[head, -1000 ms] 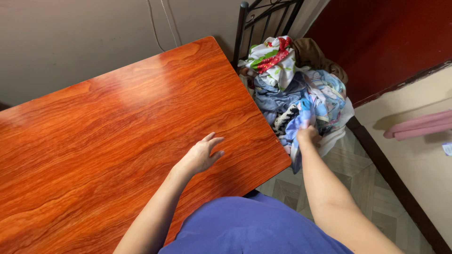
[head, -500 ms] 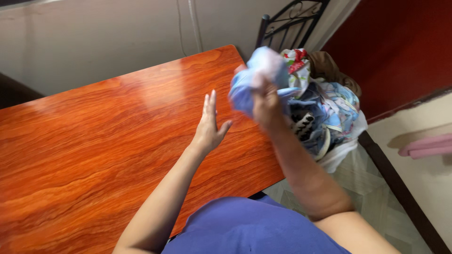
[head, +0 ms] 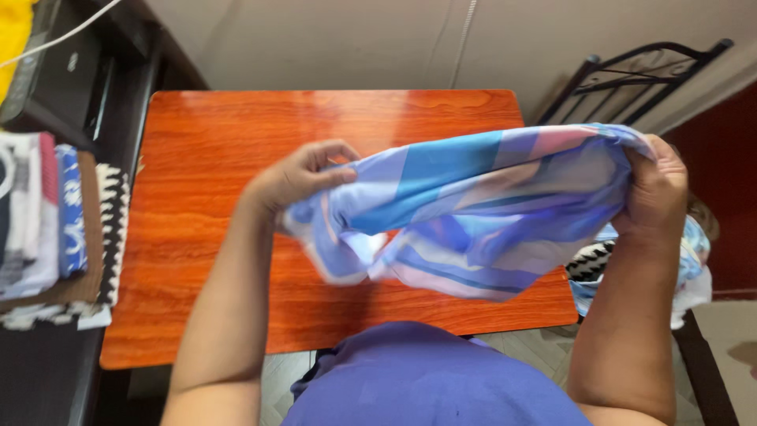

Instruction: The person folds several cloth items by hand on a wooden table, including a striped towel and two patterned pillowcases, and places each one on a stack of folded laundry.

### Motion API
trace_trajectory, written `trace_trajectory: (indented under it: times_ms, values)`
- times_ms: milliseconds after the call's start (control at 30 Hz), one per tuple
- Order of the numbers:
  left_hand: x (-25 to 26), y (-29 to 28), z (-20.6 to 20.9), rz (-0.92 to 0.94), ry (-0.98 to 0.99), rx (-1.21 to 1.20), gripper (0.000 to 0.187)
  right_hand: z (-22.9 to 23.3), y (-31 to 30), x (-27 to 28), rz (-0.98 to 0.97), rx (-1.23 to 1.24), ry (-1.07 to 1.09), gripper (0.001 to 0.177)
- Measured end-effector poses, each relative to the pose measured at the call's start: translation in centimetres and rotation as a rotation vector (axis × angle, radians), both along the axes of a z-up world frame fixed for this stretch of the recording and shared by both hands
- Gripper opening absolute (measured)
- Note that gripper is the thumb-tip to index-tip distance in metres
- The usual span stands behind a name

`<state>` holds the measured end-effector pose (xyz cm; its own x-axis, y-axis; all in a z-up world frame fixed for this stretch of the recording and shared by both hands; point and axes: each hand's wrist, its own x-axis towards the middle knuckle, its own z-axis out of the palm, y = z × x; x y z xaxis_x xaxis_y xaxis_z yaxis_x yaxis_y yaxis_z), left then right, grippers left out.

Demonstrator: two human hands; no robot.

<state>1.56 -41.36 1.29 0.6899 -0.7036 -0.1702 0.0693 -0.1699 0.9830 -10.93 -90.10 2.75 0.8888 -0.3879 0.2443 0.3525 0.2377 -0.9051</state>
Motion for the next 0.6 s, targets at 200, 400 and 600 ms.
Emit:
trace_trajectory:
  times_ms: [200, 400, 600]
  values:
    - [5.1, 5.4, -3.1, 0.484, -0.537, 0.627, 0.054, -12.3, -3.0, 6.0, -0.202, -0.607, 0.402, 0.013]
    - [0.7, 3.5, -8.5, 0.723, -0.722, 0.824, 0.076, -18.4, 2.5, 5.2, -0.509, -1.53, 0.539, 0.062]
    - [-7.3, -1.0, -13.0, 0.304, -0.566, 1.239, 0.097, -20.5, 12.8, 2.3, 0.011, -1.31, 0.162, 0.05]
